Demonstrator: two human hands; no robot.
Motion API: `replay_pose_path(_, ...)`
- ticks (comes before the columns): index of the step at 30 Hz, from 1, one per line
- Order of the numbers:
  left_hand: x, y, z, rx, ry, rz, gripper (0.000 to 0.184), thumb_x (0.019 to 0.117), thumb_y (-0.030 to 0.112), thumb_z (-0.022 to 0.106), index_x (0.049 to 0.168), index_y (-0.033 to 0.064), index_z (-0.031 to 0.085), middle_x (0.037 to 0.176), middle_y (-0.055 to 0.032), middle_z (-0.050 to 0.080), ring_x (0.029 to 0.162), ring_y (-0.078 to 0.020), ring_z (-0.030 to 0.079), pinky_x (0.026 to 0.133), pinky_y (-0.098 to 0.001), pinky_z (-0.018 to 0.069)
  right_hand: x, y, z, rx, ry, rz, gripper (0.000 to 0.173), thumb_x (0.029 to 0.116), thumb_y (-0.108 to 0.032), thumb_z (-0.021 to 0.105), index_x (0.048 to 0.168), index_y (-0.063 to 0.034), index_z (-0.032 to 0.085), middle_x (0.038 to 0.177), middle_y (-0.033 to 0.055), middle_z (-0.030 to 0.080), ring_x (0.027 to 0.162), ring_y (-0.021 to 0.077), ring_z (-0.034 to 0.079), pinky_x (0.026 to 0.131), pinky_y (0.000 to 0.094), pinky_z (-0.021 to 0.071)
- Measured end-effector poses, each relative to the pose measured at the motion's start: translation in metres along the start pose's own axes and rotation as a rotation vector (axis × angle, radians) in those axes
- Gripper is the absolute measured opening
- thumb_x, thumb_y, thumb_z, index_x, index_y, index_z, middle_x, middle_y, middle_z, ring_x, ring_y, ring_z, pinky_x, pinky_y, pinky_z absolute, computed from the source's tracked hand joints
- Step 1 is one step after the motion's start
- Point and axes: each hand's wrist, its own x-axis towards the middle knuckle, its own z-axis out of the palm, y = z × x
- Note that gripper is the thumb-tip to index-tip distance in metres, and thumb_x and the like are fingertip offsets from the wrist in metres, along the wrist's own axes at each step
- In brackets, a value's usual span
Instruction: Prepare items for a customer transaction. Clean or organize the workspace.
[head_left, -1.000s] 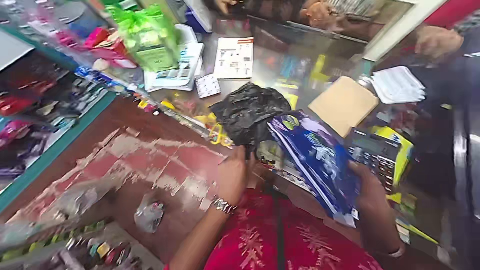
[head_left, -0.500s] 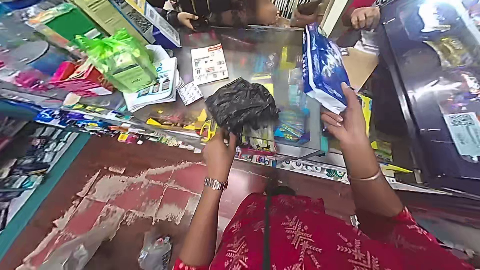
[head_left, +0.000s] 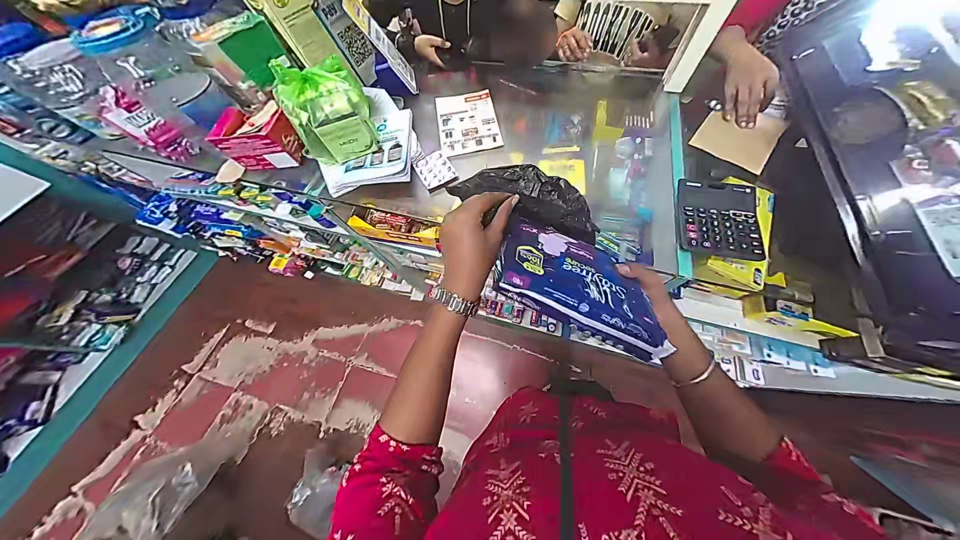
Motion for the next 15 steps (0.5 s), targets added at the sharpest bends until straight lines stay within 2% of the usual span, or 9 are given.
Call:
replay_pose_path(1, 0.002, 0.001, -0.005, -0.005, -0.019, 0.033, 0.019, 0.0992, 0.019, 0.067, 0.11, 0.0047, 0.076, 0.096, -0.0148, 0.074, 0.082, -0.0283, 0.072, 0.074, -0.0485, 0.0561, 0.0, 0.003, 0.005, 0.031, 0.01, -0.02, 0.014, 0.0864, -0.021, 0.059, 0.09, -0.013, 0.07, 0.082, 0.0015, 0.076, 0.076, 0.0059, 0.073, 0.07, 0.0241, 0.062)
replay_pose_path(4, 0.001, -0.007, -0.018, 0.006, -0.051, 0.105, 0.017, 0.0983, 0.017, 0.068, 0.108, 0.0067, 0.077, 0.091, -0.0119, 0.073, 0.079, -0.0239, 0.07, 0.073, -0.0426, 0.0559, 0.011, 0.021, 0.002, 0.168, -0.014, -0.032, 0.037, 0.104, -0.025, 0.034, 0.094, -0.0117, 0.067, 0.078, 0.0013, 0.072, 0.064, 0.0052, 0.068, 0.06, 0.0217, 0.0592)
replay_pose_path(6, -0.001, -0.01, -0.021, -0.02, -0.08, 0.115, 0.018, 0.0989, 0.012, 0.065, 0.11, 0.0027, 0.077, 0.096, -0.0154, 0.074, 0.084, -0.0265, 0.072, 0.08, -0.045, 0.0572, 0.021, 0.033, -0.007, 0.132, 0.079, -0.054, 0.042, 0.1081, -0.029, 0.028, 0.099, -0.0105, 0.064, 0.077, 0.0008, 0.07, 0.064, 0.0058, 0.066, 0.059, 0.0213, 0.0574)
replay_pose_path(8, -0.002, -0.01, -0.02, -0.08, -0.11, 0.057, 0.021, 0.1007, 0.013, 0.062, 0.112, -0.0003, 0.075, 0.1, -0.0164, 0.075, 0.088, -0.0241, 0.072, 0.083, -0.0443, 0.0567, 0.025, 0.036, -0.008, 0.086, 0.174, -0.059, 0.039, 0.108, -0.026, 0.027, 0.104, -0.008, 0.062, 0.081, 0.0036, 0.071, 0.071, 0.0094, 0.069, 0.064, 0.0246, 0.0591)
replay_pose_path(10, -0.003, -0.011, -0.022, -0.169, -0.101, -0.039, 0.023, 0.1028, 0.019, 0.061, 0.112, 0.0025, 0.075, 0.095, -0.0075, 0.074, 0.075, -0.0067, 0.066, 0.071, -0.0271, 0.055, 0.024, 0.032, -0.003, 0.089, 0.234, -0.026, 0.035, 0.1075, -0.027, 0.032, 0.108, -0.0092, 0.062, 0.087, 0.0043, 0.072, 0.079, 0.0117, 0.072, 0.071, 0.029, 0.0612)
replay_pose_path(11, -0.007, -0.01, -0.026, -0.216, -0.098, -0.077, 0.023, 0.1033, 0.022, 0.061, 0.111, 0.0046, 0.074, 0.092, -0.0029, 0.073, 0.07, 0.0003, 0.062, 0.067, -0.0195, 0.053, 0.023, 0.032, 0.001, 0.09, 0.283, 0.015, 0.032, 0.1071, -0.029, 0.036, 0.109, -0.0106, 0.062, 0.088, 0.0041, 0.072, 0.08, 0.0123, 0.071, 0.071, 0.03, 0.0612)
replay_pose_path(12, -0.01, -0.01, -0.031, -0.247, -0.111, -0.085, 0.024, 0.1037, 0.024, 0.061, 0.112, 0.0054, 0.074, 0.095, -0.0026, 0.073, 0.074, 0.0005, 0.064, 0.07, -0.0193, 0.0536, 0.024, 0.032, 0.003, 0.083, 0.319, 0.05, 0.029, 0.1064, -0.032, 0.041, 0.109, -0.0119, 0.063, 0.088, 0.0033, 0.071, 0.078, 0.0118, 0.07, 0.069, 0.0298, 0.0604)
replay_pose_path(13, -0.012, -0.008, -0.034, -0.249, -0.135, -0.06, 0.025, 0.1038, 0.024, 0.06, 0.114, 0.0044, 0.073, 0.1, -0.0062, 0.073, 0.08, -0.0049, 0.066, 0.076, -0.0252, 0.055, 0.026, 0.032, 0.004, 0.061, 0.342, 0.08, 0.027, 0.1053, -0.034, 0.045, 0.107, -0.0138, 0.063, 0.085, 0.0012, 0.07, 0.072, 0.0092, 0.067, 0.064, 0.0268, 0.058)
replay_pose_path(15, -0.014, 0.001, -0.032, -0.169, -0.185, 0.022, 0.024, 0.1026, 0.02, 0.062, 0.113, 0.0032, 0.075, 0.103, -0.0141, 0.074, 0.086, -0.0205, 0.071, 0.081, -0.0407, 0.0571, 0.029, 0.032, 0.012, -0.009, 0.389, 0.133, 0.023, 0.1038, -0.033, 0.051, 0.095, -0.0152, 0.062, 0.07, -0.0025, 0.062, 0.052, 0.0031, 0.053, 0.045, 0.0185, 0.0453)
